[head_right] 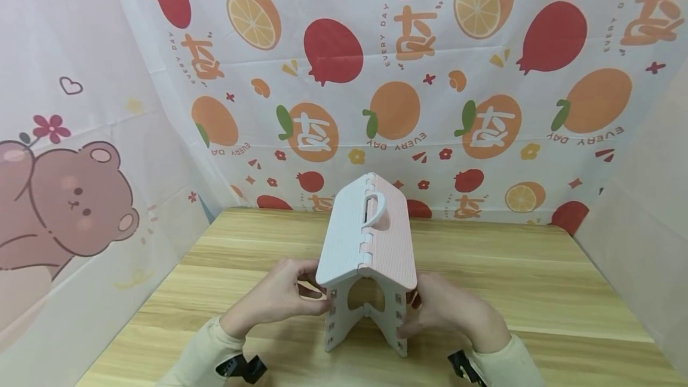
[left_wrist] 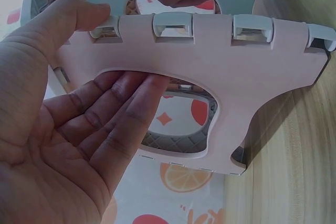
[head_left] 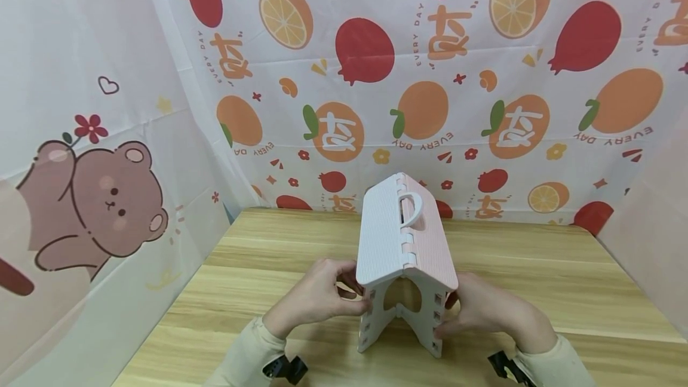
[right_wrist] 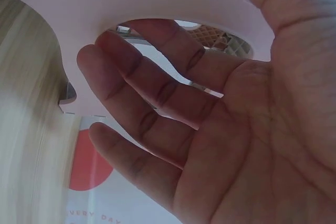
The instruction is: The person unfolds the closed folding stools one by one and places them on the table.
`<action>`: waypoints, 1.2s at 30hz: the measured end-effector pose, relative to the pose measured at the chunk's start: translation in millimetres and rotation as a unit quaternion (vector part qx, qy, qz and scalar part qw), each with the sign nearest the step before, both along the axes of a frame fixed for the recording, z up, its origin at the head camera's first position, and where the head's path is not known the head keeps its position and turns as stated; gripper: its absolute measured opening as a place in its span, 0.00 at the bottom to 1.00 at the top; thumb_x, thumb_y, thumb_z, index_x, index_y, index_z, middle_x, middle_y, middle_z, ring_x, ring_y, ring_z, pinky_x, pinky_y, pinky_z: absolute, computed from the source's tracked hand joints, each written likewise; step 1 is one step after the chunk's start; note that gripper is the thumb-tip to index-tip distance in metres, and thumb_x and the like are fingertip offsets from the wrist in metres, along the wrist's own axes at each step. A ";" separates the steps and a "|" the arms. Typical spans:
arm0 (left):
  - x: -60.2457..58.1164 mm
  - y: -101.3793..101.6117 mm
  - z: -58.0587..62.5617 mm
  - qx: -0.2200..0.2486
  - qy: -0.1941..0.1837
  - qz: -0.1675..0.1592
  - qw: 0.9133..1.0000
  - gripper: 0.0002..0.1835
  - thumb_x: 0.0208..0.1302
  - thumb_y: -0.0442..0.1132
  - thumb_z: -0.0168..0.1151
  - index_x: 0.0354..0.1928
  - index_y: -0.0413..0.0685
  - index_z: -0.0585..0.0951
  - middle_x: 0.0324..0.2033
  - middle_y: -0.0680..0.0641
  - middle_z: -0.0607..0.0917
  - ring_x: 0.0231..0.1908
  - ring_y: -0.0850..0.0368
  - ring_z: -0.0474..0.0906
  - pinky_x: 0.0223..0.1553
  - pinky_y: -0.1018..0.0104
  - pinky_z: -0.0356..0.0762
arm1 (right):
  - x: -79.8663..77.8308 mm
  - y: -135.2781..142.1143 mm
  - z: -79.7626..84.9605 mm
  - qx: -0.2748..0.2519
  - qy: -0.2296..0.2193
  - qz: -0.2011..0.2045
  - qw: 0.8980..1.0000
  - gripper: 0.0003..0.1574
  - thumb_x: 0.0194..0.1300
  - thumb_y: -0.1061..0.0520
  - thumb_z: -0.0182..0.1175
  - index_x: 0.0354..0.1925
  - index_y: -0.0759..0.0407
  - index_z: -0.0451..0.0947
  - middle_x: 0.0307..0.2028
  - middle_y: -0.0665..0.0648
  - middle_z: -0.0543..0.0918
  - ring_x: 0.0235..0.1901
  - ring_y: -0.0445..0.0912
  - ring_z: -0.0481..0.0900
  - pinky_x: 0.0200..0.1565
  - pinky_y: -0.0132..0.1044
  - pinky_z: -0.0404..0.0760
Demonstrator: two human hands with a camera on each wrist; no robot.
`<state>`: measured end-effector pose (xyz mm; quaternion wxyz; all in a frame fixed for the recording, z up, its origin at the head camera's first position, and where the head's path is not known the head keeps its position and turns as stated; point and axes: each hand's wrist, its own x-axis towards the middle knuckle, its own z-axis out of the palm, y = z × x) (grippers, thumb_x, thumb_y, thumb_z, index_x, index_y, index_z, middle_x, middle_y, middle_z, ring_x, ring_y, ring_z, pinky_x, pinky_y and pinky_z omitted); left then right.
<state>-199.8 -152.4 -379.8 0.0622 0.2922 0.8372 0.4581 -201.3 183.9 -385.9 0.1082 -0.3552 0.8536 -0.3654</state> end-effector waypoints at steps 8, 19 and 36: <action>0.0 0.1 0.5 -0.007 0.002 0.002 1.000 0.13 0.58 0.38 0.79 0.45 0.51 0.88 0.34 0.57 0.90 0.38 0.58 0.90 0.46 0.55 0.92 | -0.3 1.3 -1.0 0.001 -0.022 -0.010 1.000 0.41 0.53 0.54 0.85 0.62 0.54 0.77 0.50 0.51 0.86 0.45 0.35 0.83 0.46 0.36 0.88; 1.0 1.6 1.2 -0.017 0.009 0.007 1.000 0.13 0.57 0.38 0.79 0.43 0.53 0.87 0.33 0.58 0.90 0.37 0.63 0.89 0.46 0.57 0.92 | 0.7 3.1 0.1 0.011 -0.041 -0.017 0.999 0.38 0.52 0.56 0.83 0.59 0.57 0.78 0.46 0.49 0.86 0.41 0.36 0.82 0.43 0.36 0.86; -2.7 -16.1 27.7 0.035 0.013 0.064 0.997 0.22 0.73 0.43 0.71 0.65 0.44 0.83 0.60 0.42 0.88 0.63 0.45 0.85 0.60 0.57 0.87 | 4.8 33.8 26.3 0.054 0.015 -0.084 0.995 0.28 0.68 0.44 0.74 0.59 0.55 0.83 0.53 0.50 0.89 0.53 0.51 0.86 0.52 0.39 0.85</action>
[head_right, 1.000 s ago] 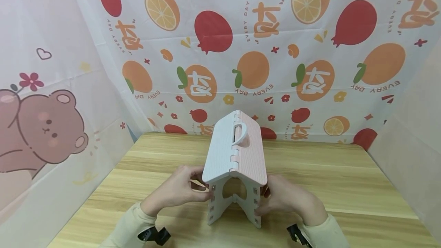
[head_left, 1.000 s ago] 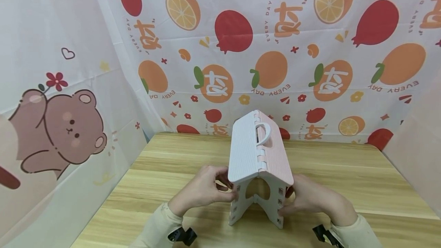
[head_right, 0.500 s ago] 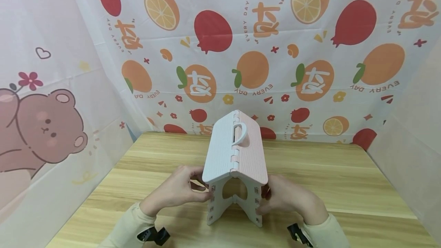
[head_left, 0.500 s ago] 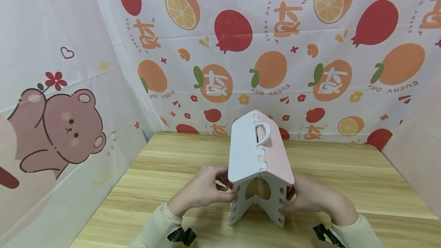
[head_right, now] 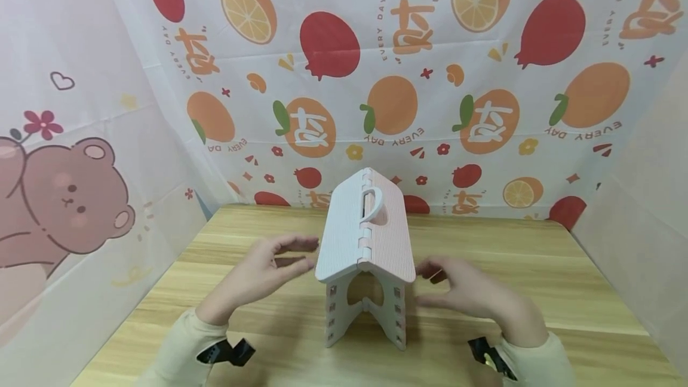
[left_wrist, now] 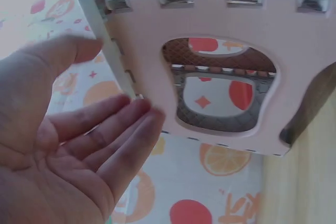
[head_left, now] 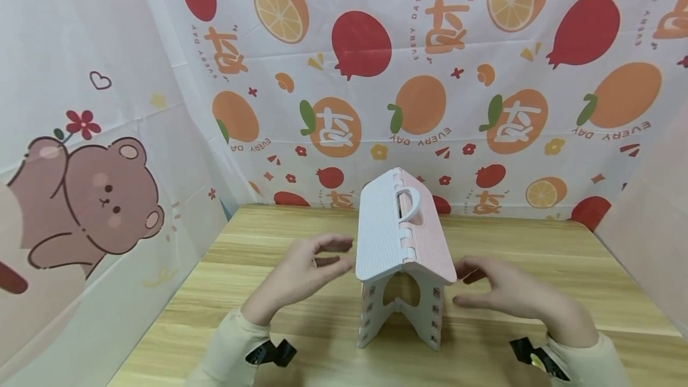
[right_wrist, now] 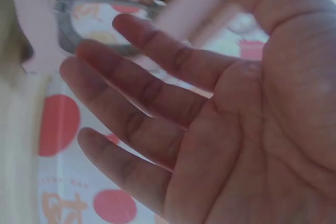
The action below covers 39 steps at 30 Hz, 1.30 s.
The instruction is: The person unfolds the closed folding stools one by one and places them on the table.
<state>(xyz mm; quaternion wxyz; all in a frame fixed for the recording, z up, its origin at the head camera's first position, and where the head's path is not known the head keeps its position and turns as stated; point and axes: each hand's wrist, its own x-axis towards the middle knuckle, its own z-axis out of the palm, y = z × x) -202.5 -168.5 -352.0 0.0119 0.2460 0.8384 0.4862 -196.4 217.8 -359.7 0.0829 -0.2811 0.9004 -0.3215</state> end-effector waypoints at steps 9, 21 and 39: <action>-13.3 19.1 20.0 -0.028 0.114 0.041 0.992 0.35 0.79 0.53 0.64 0.79 0.45 0.70 0.78 0.45 0.73 0.78 0.45 0.70 0.76 0.46 0.72 | 1.4 5.5 27.5 0.007 0.113 -0.094 0.989 0.35 0.84 0.42 0.55 0.78 0.57 0.68 0.74 0.62 0.77 0.73 0.64 0.75 0.65 0.69 0.78; -32.7 43.6 19.3 -0.082 0.131 -0.013 0.988 0.45 0.79 0.67 0.53 0.86 0.51 0.56 0.86 0.51 0.56 0.86 0.51 0.51 0.84 0.44 0.55 | -20.3 -33.6 25.7 -0.026 0.147 -0.034 0.988 0.49 0.82 0.42 0.58 0.87 0.54 0.49 0.85 0.60 0.56 0.83 0.63 0.58 0.77 0.69 0.64; -36.8 49.4 16.0 -0.108 0.097 -0.030 0.989 0.51 0.73 0.72 0.58 0.87 0.56 0.52 0.87 0.53 0.51 0.86 0.48 0.49 0.84 0.42 0.54 | -23.3 -38.5 19.8 -0.040 0.106 -0.023 0.993 0.46 0.82 0.41 0.56 0.87 0.51 0.51 0.86 0.59 0.55 0.83 0.64 0.57 0.76 0.70 0.64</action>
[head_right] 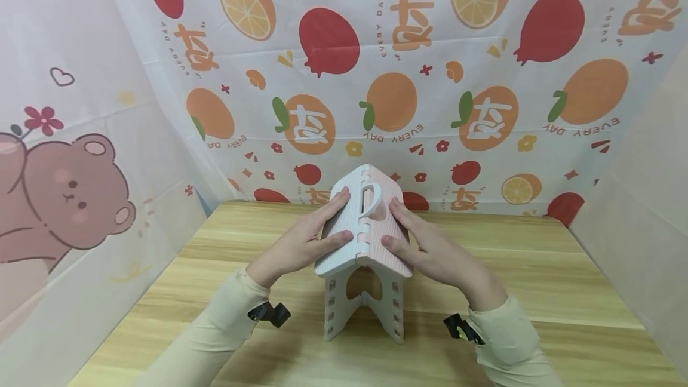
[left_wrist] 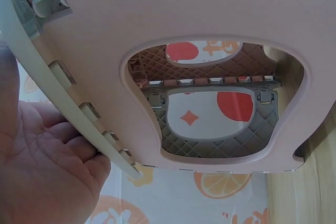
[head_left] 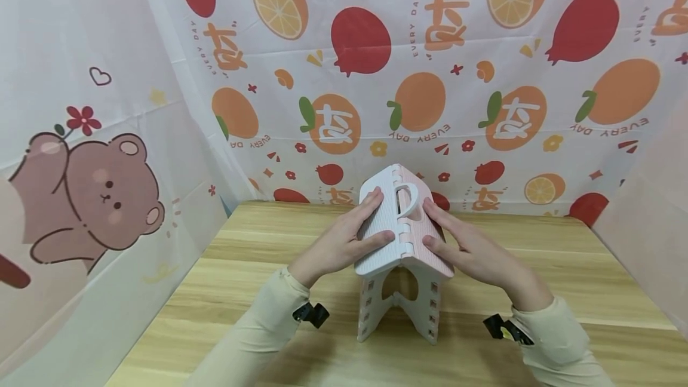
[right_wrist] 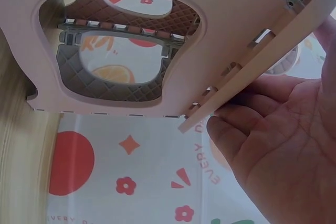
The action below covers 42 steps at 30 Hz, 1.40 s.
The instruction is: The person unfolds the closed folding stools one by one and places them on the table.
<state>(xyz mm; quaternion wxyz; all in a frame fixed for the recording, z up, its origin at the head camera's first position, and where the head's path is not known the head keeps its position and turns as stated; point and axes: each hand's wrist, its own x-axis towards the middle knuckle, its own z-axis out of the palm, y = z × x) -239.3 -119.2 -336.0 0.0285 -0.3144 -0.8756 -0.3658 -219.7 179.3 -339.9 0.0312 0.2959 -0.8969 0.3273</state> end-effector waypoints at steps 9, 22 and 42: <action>-1.2 -0.4 2.1 -0.010 -0.006 0.004 1.000 0.50 0.74 0.69 0.60 0.87 0.57 0.53 0.86 0.53 0.51 0.86 0.48 0.49 0.84 0.42 0.55 | -0.9 0.8 2.5 0.002 -0.012 0.001 1.000 0.46 0.82 0.41 0.57 0.86 0.52 0.52 0.86 0.60 0.55 0.83 0.64 0.57 0.77 0.71 0.64; -1.7 -2.6 7.8 -0.024 -0.003 0.005 1.000 0.50 0.74 0.67 0.62 0.87 0.55 0.54 0.86 0.52 0.52 0.86 0.48 0.49 0.84 0.43 0.55 | -2.2 0.4 7.5 0.003 -0.020 0.006 1.000 0.47 0.82 0.41 0.58 0.86 0.54 0.53 0.85 0.62 0.56 0.83 0.64 0.57 0.77 0.71 0.64; 3.9 3.1 7.0 -0.033 -0.011 0.010 0.999 0.49 0.73 0.61 0.67 0.86 0.54 0.56 0.87 0.53 0.52 0.86 0.51 0.49 0.84 0.43 0.56 | 4.8 7.0 10.4 0.017 -0.015 -0.001 1.000 0.48 0.81 0.41 0.59 0.86 0.55 0.54 0.85 0.64 0.56 0.82 0.66 0.58 0.75 0.72 0.65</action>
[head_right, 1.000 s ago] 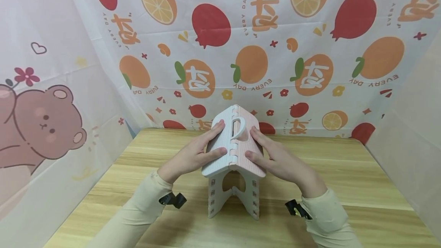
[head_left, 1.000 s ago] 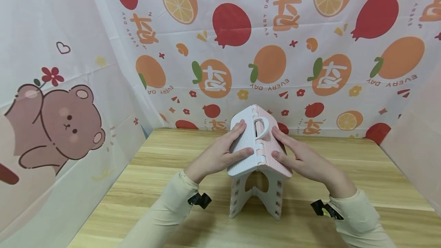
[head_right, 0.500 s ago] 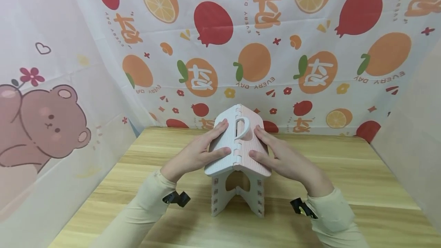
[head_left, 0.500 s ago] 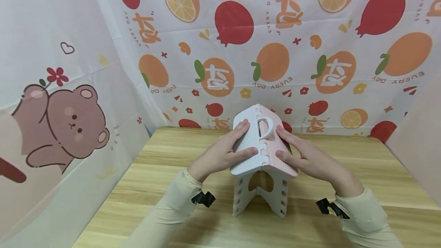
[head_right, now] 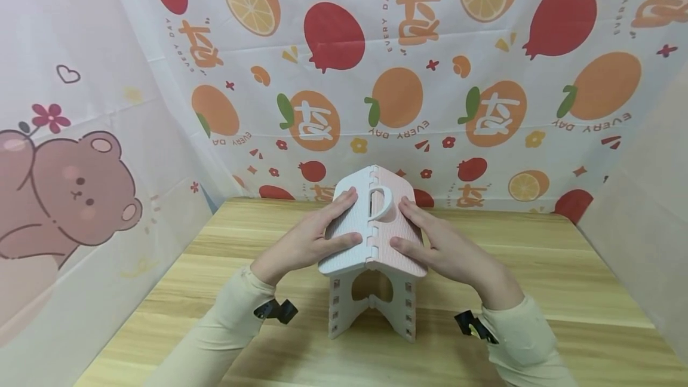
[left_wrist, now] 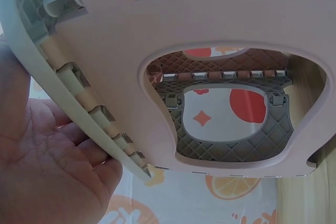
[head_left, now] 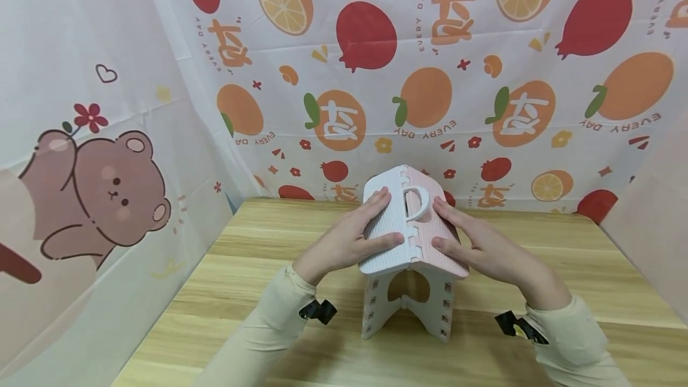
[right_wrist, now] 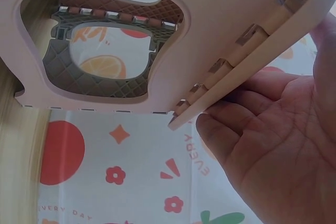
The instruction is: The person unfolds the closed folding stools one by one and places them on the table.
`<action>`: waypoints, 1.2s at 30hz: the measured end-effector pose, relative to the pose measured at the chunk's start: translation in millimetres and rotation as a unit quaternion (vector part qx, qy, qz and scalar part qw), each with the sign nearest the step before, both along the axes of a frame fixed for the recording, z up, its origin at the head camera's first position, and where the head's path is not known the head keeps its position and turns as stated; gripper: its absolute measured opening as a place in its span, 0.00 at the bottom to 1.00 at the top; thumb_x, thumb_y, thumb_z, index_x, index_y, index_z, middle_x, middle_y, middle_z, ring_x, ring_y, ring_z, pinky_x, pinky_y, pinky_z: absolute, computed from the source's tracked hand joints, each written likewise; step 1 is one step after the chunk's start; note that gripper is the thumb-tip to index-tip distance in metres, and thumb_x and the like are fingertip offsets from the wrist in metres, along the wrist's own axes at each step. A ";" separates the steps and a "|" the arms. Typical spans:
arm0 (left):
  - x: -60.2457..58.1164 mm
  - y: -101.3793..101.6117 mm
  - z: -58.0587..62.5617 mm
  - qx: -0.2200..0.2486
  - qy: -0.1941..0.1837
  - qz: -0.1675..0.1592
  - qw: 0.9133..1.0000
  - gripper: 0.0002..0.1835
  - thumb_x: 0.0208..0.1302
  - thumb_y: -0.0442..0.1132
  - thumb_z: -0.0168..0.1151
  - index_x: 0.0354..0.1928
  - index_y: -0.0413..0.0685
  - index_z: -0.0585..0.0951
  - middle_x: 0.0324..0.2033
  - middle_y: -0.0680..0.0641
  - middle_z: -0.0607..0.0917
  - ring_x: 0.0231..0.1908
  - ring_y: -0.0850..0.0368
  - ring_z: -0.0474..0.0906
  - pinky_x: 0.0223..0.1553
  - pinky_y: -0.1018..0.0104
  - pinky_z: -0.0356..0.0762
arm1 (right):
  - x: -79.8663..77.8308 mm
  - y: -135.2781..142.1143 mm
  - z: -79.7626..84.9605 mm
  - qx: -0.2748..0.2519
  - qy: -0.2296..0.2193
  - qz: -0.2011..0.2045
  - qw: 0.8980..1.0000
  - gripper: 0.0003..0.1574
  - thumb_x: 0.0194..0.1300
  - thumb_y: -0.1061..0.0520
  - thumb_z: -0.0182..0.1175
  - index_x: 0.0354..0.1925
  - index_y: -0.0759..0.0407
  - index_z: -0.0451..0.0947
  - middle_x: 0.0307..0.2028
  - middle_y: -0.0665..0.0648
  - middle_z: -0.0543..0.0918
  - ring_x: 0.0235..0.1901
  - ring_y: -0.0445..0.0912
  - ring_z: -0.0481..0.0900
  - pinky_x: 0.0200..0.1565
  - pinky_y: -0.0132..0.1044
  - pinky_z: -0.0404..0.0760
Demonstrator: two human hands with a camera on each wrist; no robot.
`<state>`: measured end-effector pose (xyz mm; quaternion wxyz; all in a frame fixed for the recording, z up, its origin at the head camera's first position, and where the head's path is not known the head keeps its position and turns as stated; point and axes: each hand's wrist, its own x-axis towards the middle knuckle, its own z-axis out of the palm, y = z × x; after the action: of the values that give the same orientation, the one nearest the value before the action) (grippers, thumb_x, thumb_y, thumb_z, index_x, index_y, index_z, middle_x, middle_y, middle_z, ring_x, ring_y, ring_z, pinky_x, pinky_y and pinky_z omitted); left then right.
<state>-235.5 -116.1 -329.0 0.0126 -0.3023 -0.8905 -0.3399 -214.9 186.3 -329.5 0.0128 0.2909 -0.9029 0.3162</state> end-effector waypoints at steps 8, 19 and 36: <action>3.5 0.1 -0.8 0.004 0.003 -0.002 1.000 0.48 0.73 0.59 0.68 0.86 0.52 0.57 0.86 0.52 0.53 0.86 0.52 0.48 0.85 0.43 0.55 | 3.1 0.7 1.2 0.009 0.004 -0.006 1.000 0.49 0.79 0.40 0.62 0.85 0.56 0.55 0.85 0.63 0.56 0.82 0.66 0.58 0.75 0.73 0.66; 7.6 1.2 -1.4 0.006 0.005 0.000 1.000 0.47 0.72 0.60 0.68 0.85 0.50 0.61 0.86 0.51 0.55 0.86 0.51 0.50 0.84 0.42 0.56 | 7.8 3.6 1.6 0.008 0.012 -0.019 1.000 0.50 0.77 0.39 0.64 0.84 0.55 0.58 0.85 0.61 0.58 0.82 0.66 0.59 0.74 0.72 0.66; 16.2 1.5 2.9 -0.020 0.009 0.015 1.000 0.47 0.69 0.61 0.71 0.83 0.49 0.65 0.85 0.50 0.58 0.86 0.50 0.52 0.84 0.40 0.55 | 12.6 3.7 2.4 0.016 0.025 -0.021 0.999 0.50 0.74 0.38 0.67 0.83 0.54 0.62 0.84 0.61 0.61 0.81 0.67 0.61 0.72 0.74 0.68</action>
<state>-219.3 -114.6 -326.1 0.0197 -0.2920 -0.9015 -0.3188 -202.3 189.9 -327.1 0.0375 0.2803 -0.9131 0.2938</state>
